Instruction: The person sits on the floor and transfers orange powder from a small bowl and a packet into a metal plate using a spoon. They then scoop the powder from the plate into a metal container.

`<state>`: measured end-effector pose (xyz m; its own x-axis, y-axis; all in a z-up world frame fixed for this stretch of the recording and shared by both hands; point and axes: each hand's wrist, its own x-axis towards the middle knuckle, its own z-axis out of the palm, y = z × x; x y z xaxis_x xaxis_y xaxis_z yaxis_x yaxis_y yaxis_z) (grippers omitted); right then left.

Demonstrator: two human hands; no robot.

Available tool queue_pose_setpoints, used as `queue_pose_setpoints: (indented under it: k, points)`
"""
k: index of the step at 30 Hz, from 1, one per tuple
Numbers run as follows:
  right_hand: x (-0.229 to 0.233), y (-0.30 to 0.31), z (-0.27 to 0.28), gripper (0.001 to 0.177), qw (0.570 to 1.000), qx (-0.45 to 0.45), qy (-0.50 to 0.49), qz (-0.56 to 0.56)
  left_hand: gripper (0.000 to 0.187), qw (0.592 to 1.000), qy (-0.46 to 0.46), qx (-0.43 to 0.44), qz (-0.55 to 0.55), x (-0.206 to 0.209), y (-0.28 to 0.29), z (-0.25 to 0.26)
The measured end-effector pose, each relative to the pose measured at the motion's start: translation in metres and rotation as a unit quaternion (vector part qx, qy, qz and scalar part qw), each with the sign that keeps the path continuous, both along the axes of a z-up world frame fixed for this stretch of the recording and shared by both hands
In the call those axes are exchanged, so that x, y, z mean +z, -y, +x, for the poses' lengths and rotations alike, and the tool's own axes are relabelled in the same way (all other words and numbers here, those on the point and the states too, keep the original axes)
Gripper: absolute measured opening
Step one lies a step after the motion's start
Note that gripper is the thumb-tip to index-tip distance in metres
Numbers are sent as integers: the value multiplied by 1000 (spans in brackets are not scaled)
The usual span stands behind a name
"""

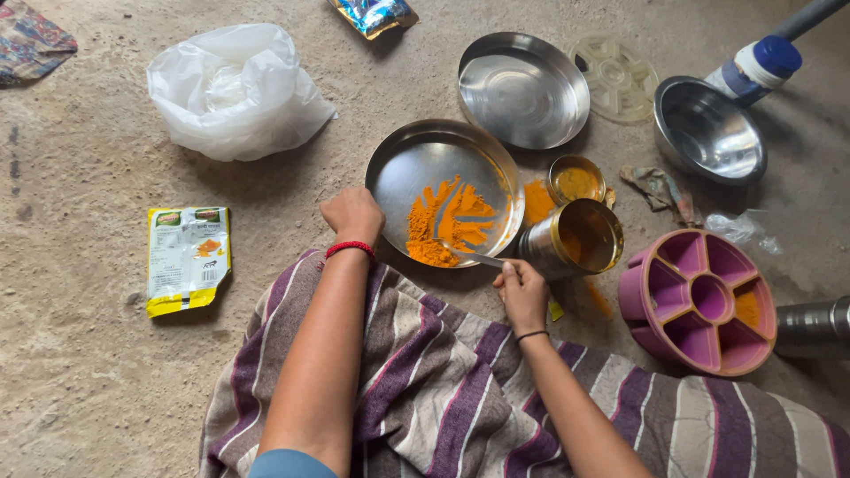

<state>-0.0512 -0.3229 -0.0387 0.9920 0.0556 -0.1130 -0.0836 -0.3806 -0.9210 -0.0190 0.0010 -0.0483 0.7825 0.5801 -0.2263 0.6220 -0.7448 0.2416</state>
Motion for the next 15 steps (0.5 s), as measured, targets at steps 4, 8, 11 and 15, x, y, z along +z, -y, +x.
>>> queue_pose_setpoints:
  k: [4,8,11,15]
  points:
    - [10,-10,13,24,999,36,-16,-23,20,999,-40,9,-14,12,0,0]
    - [2,-12,21,32,997,14,-19,-69,20,1000,-17,7,-4,14,1,-3]
    - [-15,-11,28,29,999,-8,-48,18,21,1000,-19,7,-6,13,2,-2]
    - [-24,-8,29,24,990,-36,-89,106,22,1000,-18,8,-11,14,1,-2]
